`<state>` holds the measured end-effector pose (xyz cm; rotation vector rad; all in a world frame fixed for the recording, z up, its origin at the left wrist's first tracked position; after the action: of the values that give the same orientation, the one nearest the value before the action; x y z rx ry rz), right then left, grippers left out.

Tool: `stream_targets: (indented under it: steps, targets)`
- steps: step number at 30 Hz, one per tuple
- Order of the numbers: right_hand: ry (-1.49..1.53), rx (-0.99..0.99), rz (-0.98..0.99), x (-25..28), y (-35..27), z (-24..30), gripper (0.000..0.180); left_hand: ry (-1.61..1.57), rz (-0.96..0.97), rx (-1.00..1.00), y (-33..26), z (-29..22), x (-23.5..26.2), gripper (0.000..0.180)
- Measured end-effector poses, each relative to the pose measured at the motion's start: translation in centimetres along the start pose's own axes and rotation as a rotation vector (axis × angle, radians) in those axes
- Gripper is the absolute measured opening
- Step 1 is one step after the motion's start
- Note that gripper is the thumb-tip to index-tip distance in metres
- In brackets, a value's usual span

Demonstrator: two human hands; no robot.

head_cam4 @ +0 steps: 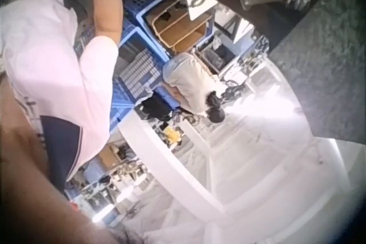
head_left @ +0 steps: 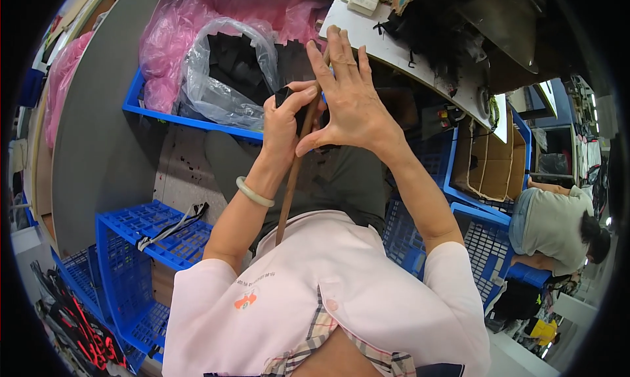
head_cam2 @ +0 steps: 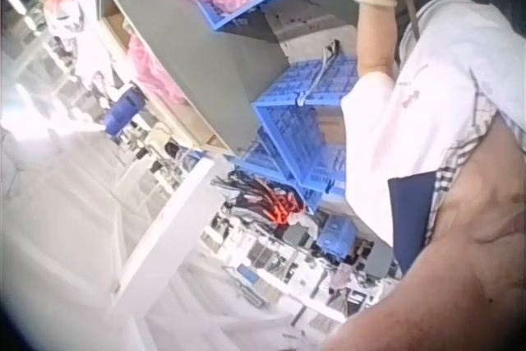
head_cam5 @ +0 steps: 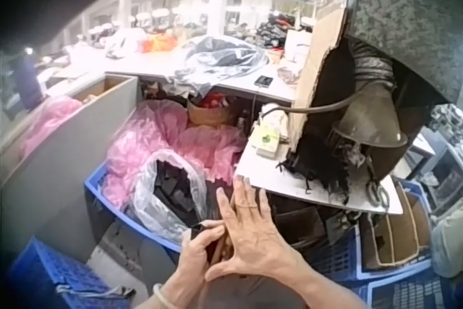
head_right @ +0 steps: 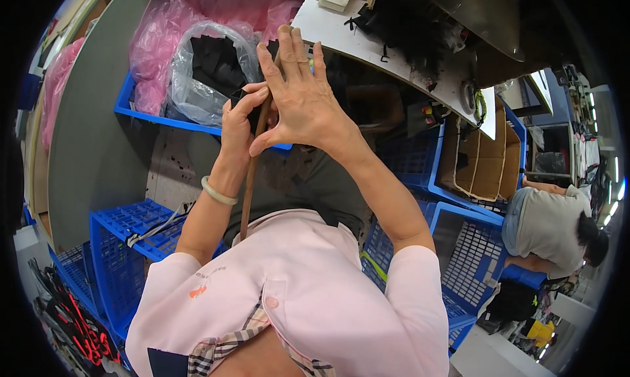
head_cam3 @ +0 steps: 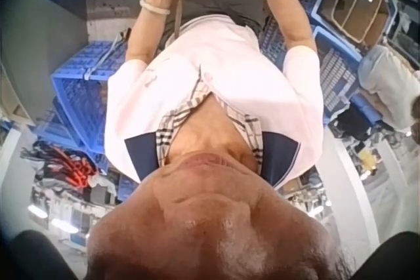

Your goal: The worker is using a wooden stick to guide and fit black fabric components onto a specialized forming machine on a factory floor.

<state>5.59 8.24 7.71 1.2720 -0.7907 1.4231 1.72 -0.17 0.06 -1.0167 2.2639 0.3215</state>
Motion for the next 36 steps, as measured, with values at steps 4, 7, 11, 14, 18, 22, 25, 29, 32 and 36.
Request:
stream_targets:
  steps: [4,7,11,14,18,22,25,29,32,36]
  targets:
    - [0.017,0.011,-0.002,-0.3,0.1,0.2,0.142,-0.032,0.021,-0.007,0.0,0.4,0.5,0.02]
    - [0.003,0.019,0.002,-0.5,0.4,0.0,0.142,-0.016,0.023,0.0,0.0,0.0,0.5,0.02]
    - [-0.021,0.016,0.009,-0.7,0.6,-0.1,0.143,-0.056,0.017,0.006,0.3,0.4,0.9,0.019]
    - [-0.026,0.017,0.004,-1.0,0.8,-0.5,0.144,-0.071,0.027,-0.002,0.7,0.4,0.9,0.019]
    - [-0.041,0.019,-0.01,-0.9,1.3,-0.9,0.144,-0.021,0.018,-0.012,1.4,0.0,1.0,0.019]
    - [-0.013,-0.003,0.007,-1.3,2.5,-1.8,0.143,0.026,0.025,-0.035,2.5,-0.6,1.6,0.018]
    - [-0.02,-0.012,-0.001,-1.4,3.1,-2.6,0.142,0.098,-0.002,-0.027,3.2,-1.3,1.5,0.017]
    - [-0.055,-0.034,-0.07,-0.8,3.3,-3.0,0.137,0.042,-0.11,-0.006,4.5,-1.0,2.9,0.014]
    - [-0.084,-0.008,-0.191,0.0,2.8,-1.7,0.13,0.033,-0.241,0.018,4.7,-0.7,4.6,0.013]
    - [-0.144,0.025,-0.294,0.1,1.6,-0.1,0.101,0.037,-0.301,-0.029,5.2,-1.1,5.4,0.013]
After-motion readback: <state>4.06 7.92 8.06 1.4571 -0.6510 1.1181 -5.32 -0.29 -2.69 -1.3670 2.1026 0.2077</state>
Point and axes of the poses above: each hand's wrist, its own y-axis towards the middle knuckle, its own x-axis out of the back of the hand, z = x × y, the point moved 7 cm from there along y, towards the middle knuckle, and after that the axes turned 14 degrees about z, right-handed, at the moved point
